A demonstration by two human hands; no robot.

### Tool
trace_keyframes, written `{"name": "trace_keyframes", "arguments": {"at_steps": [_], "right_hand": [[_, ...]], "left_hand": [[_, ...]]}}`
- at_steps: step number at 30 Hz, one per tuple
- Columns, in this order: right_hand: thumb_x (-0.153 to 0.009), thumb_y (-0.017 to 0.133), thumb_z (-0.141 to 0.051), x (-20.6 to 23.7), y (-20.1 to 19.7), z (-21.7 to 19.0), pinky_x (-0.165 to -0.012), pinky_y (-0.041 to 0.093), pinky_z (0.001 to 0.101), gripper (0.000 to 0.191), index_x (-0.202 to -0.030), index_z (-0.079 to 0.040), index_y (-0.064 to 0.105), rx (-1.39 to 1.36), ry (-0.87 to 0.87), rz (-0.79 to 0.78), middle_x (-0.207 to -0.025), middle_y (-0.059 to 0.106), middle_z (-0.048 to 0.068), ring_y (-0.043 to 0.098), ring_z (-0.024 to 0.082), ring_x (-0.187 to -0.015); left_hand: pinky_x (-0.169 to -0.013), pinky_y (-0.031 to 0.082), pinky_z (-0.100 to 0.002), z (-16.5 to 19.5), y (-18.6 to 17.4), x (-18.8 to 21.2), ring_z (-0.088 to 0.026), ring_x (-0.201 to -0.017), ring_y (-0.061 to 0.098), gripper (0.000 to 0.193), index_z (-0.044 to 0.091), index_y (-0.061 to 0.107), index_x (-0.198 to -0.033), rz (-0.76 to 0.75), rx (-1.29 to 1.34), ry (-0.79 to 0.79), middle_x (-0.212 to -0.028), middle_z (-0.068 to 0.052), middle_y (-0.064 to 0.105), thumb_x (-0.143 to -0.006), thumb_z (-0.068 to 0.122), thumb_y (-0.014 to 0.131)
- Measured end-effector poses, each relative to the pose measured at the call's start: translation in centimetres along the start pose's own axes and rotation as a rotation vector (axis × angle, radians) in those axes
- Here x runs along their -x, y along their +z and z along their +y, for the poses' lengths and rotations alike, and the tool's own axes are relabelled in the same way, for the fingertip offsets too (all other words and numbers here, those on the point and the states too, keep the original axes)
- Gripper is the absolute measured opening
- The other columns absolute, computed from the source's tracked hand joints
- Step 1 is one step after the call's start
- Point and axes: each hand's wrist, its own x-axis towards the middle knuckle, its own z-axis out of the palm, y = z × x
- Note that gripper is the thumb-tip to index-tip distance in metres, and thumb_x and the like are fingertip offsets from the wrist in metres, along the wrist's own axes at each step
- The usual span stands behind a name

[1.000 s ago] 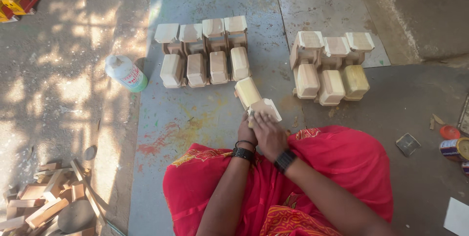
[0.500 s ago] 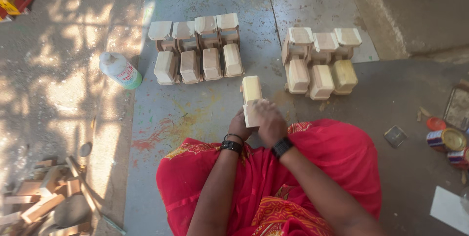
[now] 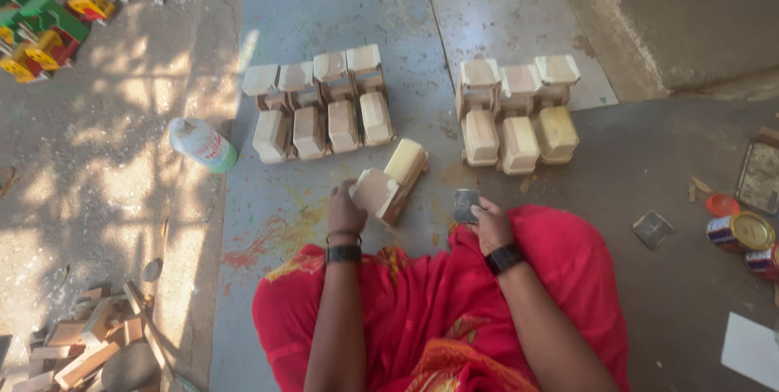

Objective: The person sits on the ground sanding small wooden toy vehicle parts with sandpaper, rubbing the surfaces of each piece and setting finished pieces with the others. They pick up pieces one at a time, sand them, and place them back among the group of wooden toys.

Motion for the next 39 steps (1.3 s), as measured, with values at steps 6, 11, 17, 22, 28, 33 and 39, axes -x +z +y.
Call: {"name": "trace_keyframes", "arguments": {"at_steps": [6,11,17,22,28,33,39], "right_hand": [[-0.092,0.064,-0.004,-0.2,1.1,-0.2,-0.077,0.063,0.0386,0.037,-0.129,-0.002,0.061,-0.291,0.176,-0.104,-0.110,0.071,0.010,0.072,0.020,-0.094],[-0.091,0.067,-0.004,-1.5,1.5,-0.5,-0.070,0.060,0.0322,0.038,-0.129,0.001,0.067,-0.044,0.013,-0.027,-0.103,0.075,0.008,0.072,0.016,-0.083],[-0.087,0.069,-0.010,-3.7,3.1,0.9,-0.078,0.059,0.0411,0.037,-0.123,-0.002,0.072,0.747,-0.347,0.204,-0.096,0.076,0.022,0.074,0.030,-0.084],[-0.088,0.064,-0.009,-3.9,5.5,2.6,-0.081,0.058,0.0453,0.032,-0.118,-0.005,0.072,0.819,-0.531,0.058,-0.104,0.071,0.024,0.069,0.042,-0.100],[-0.089,0.062,-0.010,-4.5,5.2,4.2,-0.080,0.058,0.0452,0.029,-0.115,-0.007,0.074,0.865,-0.370,0.046,-0.101,0.072,0.024,0.071,0.039,-0.098],[-0.086,0.065,-0.012,-5.8,4.6,6.6,-0.077,0.058,0.0444,0.028,-0.112,-0.002,0.073,0.849,-0.403,0.084,-0.096,0.073,0.024,0.073,0.038,-0.089],[-0.090,0.065,-0.013,-5.9,3.5,8.1,-0.079,0.058,0.0435,0.028,-0.114,-0.001,0.072,0.869,-0.388,0.049,-0.100,0.072,0.026,0.072,0.039,-0.095]], "left_hand": [[-0.105,0.015,-0.080,5.2,1.8,0.8,-0.037,-0.147,0.024,0.128,0.013,0.026,-0.160,-0.048,-0.416,0.111,-0.165,-0.016,0.028,-0.059,0.065,0.086],[-0.118,0.017,-0.074,3.1,-1.6,-1.3,-0.032,-0.152,0.029,0.097,0.017,0.034,-0.156,-0.323,-0.576,0.193,-0.163,-0.009,0.034,-0.077,0.057,0.074],[-0.125,0.027,-0.047,3.6,5.0,1.9,-0.036,-0.156,0.024,0.079,0.001,0.031,-0.158,-0.048,-0.851,0.690,-0.164,-0.020,0.029,-0.086,0.015,0.060],[-0.109,0.038,-0.042,3.9,7.8,0.4,-0.036,-0.132,0.044,0.095,0.000,0.031,-0.155,-0.234,-0.350,0.302,-0.141,-0.018,0.049,-0.078,0.027,0.079],[-0.098,0.045,-0.043,2.3,8.3,-1.6,-0.036,-0.116,0.053,0.070,0.007,0.056,-0.127,-0.247,-0.245,0.359,-0.123,-0.011,0.060,-0.066,0.021,0.088],[-0.099,0.044,-0.045,0.7,9.9,-1.1,-0.037,-0.114,0.054,0.065,0.006,0.057,-0.121,-0.230,-0.237,0.394,-0.118,-0.013,0.061,-0.067,0.024,0.089],[-0.096,0.046,-0.045,0.9,9.0,-0.7,-0.038,-0.112,0.054,0.064,0.006,0.059,-0.119,-0.209,-0.141,0.399,-0.117,-0.011,0.064,-0.063,0.017,0.088]]}}
